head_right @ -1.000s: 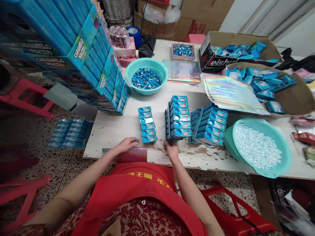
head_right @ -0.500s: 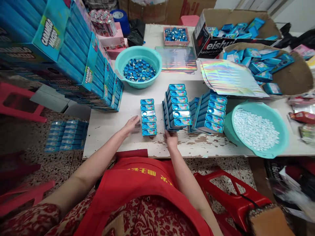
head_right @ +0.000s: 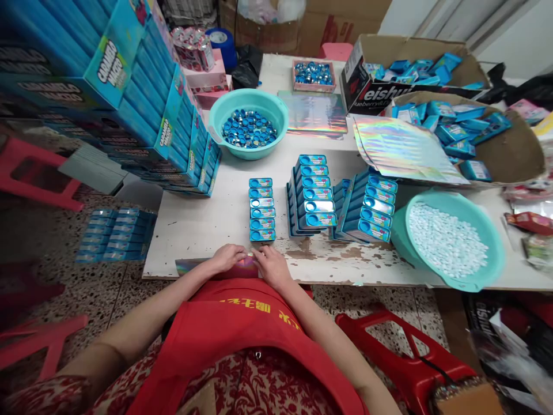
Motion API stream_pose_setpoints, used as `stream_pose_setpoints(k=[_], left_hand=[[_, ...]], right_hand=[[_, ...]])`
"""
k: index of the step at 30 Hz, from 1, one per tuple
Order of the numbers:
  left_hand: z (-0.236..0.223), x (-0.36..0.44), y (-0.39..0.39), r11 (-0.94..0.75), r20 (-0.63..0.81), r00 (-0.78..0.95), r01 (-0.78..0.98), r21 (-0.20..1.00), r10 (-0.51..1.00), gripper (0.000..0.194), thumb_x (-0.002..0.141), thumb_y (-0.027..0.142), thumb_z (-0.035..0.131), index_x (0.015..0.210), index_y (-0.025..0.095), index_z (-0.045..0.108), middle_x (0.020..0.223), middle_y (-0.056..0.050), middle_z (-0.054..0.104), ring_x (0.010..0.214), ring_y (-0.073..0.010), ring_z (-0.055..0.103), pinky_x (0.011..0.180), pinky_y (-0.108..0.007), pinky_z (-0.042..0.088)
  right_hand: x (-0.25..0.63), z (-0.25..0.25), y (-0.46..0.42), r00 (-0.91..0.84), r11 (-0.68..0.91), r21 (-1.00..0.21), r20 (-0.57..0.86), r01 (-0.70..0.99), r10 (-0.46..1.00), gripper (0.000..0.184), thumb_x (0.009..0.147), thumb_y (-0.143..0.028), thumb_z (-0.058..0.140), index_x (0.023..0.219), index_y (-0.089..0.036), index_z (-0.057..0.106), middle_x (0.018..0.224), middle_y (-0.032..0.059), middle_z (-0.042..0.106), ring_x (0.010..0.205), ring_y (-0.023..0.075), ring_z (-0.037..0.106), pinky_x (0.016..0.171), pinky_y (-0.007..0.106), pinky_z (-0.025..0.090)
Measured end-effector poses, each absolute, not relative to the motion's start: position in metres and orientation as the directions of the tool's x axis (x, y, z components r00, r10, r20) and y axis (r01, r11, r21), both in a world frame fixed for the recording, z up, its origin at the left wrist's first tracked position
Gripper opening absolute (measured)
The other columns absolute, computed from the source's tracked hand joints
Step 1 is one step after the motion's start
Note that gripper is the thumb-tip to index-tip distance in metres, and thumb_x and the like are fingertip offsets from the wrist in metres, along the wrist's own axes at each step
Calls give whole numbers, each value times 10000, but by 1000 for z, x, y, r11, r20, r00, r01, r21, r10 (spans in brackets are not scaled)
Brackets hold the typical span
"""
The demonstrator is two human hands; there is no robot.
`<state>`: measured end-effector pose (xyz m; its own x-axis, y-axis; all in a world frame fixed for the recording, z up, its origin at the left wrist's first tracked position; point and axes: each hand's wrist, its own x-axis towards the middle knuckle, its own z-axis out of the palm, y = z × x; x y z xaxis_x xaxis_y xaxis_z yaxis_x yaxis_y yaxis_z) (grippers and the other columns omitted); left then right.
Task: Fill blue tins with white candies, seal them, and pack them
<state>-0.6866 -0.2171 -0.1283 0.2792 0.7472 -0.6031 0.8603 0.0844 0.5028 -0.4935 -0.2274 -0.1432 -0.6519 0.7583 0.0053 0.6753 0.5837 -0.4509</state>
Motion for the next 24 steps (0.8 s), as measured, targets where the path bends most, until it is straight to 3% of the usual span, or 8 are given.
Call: stream_pose_setpoints(k=[4,8,12,17,24], left_hand=[[-129,-688,-219,117,-601,256,852,510,757,256,848,279,434,803,191,670,765,-35,670,746,-173,584,592,-234,322],[-131,-686,-220,149,-606,232,847,510,761,251,831,261,440,799,187,678,755,-33,666,732,-165,572,577,-231,309],[-133,-688,-217,158,-599,242,829,537,763,256,814,236,435,800,184,686,720,-17,652,690,-149,544,578,-227,306],[-136,-691,-216,139,-580,279,808,572,765,251,801,237,437,767,169,677,676,-7,616,651,-136,497,561,-223,282],[-155,-693,-214,167,-580,258,799,578,772,248,786,240,441,764,141,667,637,-4,569,618,-126,457,544,-221,269]], right_hand=[[-497,-143,-225,-704,644,-337,-89,687,704,276,895,-252,505,1140,-200,620,1026,110,637,882,231,544,693,327,459],[-494,-144,-229,-725,654,-381,-65,654,686,279,869,-214,545,1137,-206,625,1089,113,620,937,243,523,742,348,454],[-491,-147,-232,-757,670,-437,-38,600,652,168,860,-215,562,968,-233,689,1113,91,620,969,238,521,767,353,452],[-497,-150,-230,-683,614,-425,-11,665,731,316,868,-258,548,1168,-170,598,1155,134,595,991,249,520,816,370,463],[-497,-155,-233,-744,659,-393,-113,642,658,349,881,-236,520,1225,-195,569,1231,147,565,1053,271,521,825,410,474]])
